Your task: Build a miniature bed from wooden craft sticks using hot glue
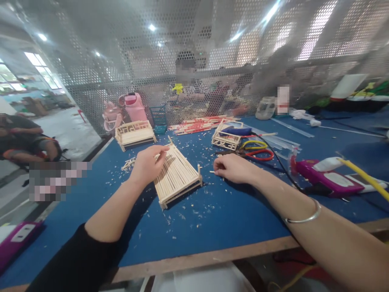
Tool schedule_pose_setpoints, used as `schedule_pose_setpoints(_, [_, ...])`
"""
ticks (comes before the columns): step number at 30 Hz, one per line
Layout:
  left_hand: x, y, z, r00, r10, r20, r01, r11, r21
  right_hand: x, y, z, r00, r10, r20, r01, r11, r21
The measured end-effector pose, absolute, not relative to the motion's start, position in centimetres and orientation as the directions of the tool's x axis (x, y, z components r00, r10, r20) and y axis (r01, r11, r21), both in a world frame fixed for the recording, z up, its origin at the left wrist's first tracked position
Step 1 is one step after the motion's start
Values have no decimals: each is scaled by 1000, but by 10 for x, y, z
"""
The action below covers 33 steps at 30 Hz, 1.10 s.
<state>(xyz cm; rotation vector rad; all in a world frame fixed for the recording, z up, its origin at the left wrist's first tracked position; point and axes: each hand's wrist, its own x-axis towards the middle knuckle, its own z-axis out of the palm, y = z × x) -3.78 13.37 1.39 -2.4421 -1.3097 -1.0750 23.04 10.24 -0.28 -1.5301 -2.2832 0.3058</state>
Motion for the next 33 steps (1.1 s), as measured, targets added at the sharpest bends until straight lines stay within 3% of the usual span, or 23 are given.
schedule_pose_setpoints(4, [-36, 129, 15, 385, 693, 609, 782, -596, 184, 226, 102, 0, -302, 911, 282, 828, 397, -395])
schedule_pose_setpoints(9, [-33, 127, 16, 396, 717, 574, 785, -588, 194, 214, 86, 7, -475, 764, 437, 508, 644, -573])
schedule_pose_setpoints(12, [-33, 127, 16, 386, 737, 556, 796, -570, 203, 208, 82, 5, -509, 721, 471, 409, 684, -604])
schedule_pose_setpoints(19, [-32, 128, 15, 385, 747, 542, 796, -566, 215, 203, 88, -4, -434, 714, 549, 392, 698, -599])
schedule_pose_setpoints(33, [-32, 128, 14, 418, 737, 531, 784, -588, 199, 203, 89, -6, -409, 707, 577, 417, 707, -571])
